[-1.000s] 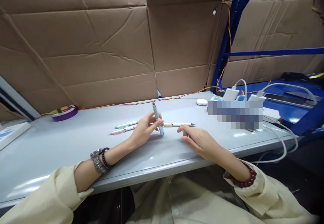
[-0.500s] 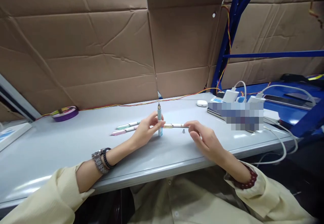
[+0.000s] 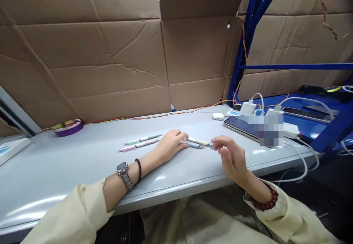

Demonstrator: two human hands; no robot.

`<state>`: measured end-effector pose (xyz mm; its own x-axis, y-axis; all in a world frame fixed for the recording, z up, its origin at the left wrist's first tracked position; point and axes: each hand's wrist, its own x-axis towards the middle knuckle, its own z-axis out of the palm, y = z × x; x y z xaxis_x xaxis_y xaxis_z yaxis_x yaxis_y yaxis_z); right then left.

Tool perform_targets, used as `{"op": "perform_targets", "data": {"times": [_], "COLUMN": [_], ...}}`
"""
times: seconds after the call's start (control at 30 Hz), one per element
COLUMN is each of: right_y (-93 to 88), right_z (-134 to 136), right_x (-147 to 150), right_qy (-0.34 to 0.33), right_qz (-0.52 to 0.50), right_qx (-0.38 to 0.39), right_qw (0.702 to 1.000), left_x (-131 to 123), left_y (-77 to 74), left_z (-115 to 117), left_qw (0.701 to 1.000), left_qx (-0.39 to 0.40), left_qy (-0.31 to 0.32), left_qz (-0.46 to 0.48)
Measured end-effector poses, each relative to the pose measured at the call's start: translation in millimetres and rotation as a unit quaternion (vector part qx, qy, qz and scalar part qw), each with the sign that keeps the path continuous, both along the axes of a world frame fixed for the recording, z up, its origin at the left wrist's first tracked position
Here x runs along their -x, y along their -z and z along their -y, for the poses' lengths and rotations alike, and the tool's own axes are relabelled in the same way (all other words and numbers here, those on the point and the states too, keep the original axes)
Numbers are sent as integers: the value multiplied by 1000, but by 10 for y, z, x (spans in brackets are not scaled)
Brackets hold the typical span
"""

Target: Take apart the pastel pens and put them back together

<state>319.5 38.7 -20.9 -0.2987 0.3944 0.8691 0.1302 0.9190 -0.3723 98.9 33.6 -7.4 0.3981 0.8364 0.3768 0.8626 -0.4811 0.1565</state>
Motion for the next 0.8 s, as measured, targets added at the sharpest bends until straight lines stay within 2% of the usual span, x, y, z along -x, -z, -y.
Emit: {"op": "perform_targets", "data": {"times": [0.2,0.27,0.33,0.4,0.5,0.6,0.7,0.8], "right_y": [10,-1,-27,-57,-70,-29,28,53], "right_z": [7,-19,-64,-116,-173,-194,-202,-207], "right_x": [-5,5,21,37,48,46,41,43], "right_qy": [-9,21,93,157,199,243,247,235], "right_qz": [-13,-10,38,107,195,291,346,366], "right_qx": [-7,-3,16,40,61,78,89,100], "right_qw": [1000,1000,995,981,959,922,901,895], "left_x": [-73,-64,-46,-29,-27,-66,-126,-185], "left_y": [-30,-35,-33,-22,7,46,56,-41], "left_z": [-39,-51,-65,-87,-144,-236,-331,-305], "left_qw": [999,999,999,998,997,997,997,997], "left_qx": [-12,-14,-16,-21,-32,-42,-55,-70], "left_qy": [-27,-31,-39,-48,-61,-65,-56,-33], "left_qz": [-13,-18,-22,-23,-25,-26,-25,-21]}}
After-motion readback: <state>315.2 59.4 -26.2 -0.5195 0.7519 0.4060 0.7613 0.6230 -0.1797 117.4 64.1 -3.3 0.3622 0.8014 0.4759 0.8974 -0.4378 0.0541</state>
